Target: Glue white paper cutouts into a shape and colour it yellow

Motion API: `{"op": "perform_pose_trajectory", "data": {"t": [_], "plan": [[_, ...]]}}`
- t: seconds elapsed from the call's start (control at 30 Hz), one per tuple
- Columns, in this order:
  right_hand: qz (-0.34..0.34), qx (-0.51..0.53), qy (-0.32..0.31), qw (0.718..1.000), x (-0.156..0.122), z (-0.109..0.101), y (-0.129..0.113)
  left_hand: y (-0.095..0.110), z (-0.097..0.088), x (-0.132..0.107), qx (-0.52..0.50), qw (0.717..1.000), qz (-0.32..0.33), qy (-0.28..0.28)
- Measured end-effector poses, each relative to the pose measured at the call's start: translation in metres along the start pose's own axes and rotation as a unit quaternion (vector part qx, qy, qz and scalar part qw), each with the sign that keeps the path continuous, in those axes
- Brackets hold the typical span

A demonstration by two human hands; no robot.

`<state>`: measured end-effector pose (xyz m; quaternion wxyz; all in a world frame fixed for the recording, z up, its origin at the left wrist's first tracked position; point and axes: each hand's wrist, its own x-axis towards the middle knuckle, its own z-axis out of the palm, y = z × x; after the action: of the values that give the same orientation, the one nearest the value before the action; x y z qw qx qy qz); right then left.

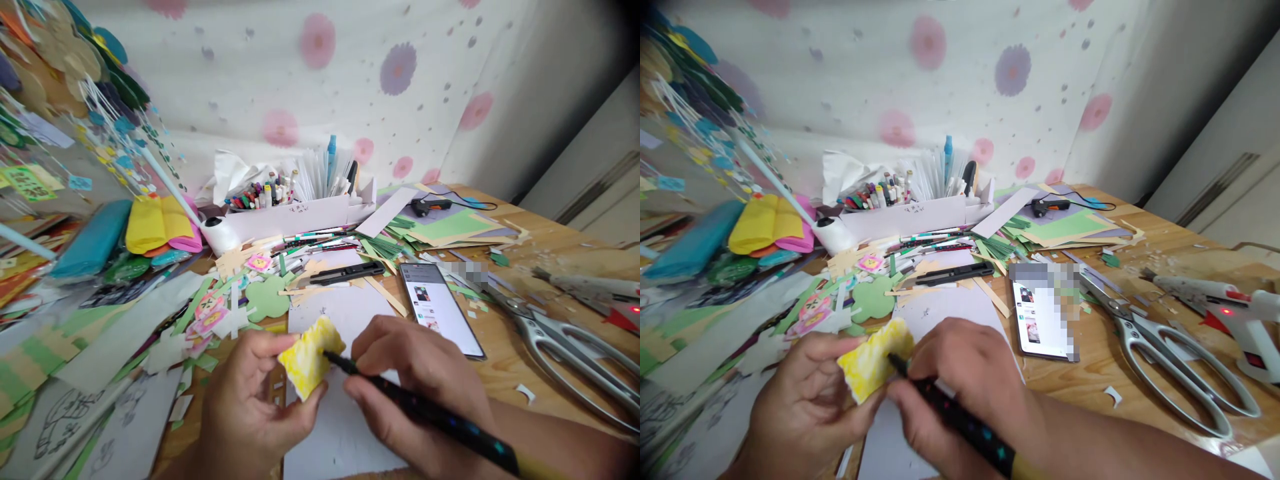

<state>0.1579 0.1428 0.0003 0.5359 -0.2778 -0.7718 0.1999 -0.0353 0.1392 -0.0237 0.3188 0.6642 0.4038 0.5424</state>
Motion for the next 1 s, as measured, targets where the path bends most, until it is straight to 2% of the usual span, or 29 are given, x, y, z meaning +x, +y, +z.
{"op": "perform_pose_trajectory", "data": {"t": [0.07,0.2,0.37,0.47,0.67,0.8,1.0], "plan": [[0.010,-0.010,0.005,1.000,0.000,0.000,0.000,-0.002,0.000,-0.002,0.015,1.000,0.002,0.003],[-0.003,0.016,-0.008,1.000,-0.001,0.003,0.000,-0.003,-0.002,-0.003,0.011,0.999,0.007,-0.029],[-0.006,0.015,-0.002,1.000,-0.003,0.006,-0.001,-0.005,-0.005,-0.003,0.066,0.997,0.020,-0.044],[-0.005,0.018,-0.006,1.000,-0.002,0.004,-0.001,-0.005,-0.005,-0.004,0.078,0.996,0.027,-0.038],[-0.056,0.053,-0.064,0.995,0.004,-0.002,0.001,-0.006,-0.002,-0.002,0.090,0.994,0.039,-0.038],[-0.046,0.048,-0.062,0.996,0.005,-0.005,0.000,-0.006,-0.001,-0.003,0.078,0.996,0.026,-0.045],[-0.015,0.038,-0.051,0.998,0.003,-0.007,-0.001,-0.007,-0.001,-0.003,0.055,0.998,-0.011,-0.028]]}}
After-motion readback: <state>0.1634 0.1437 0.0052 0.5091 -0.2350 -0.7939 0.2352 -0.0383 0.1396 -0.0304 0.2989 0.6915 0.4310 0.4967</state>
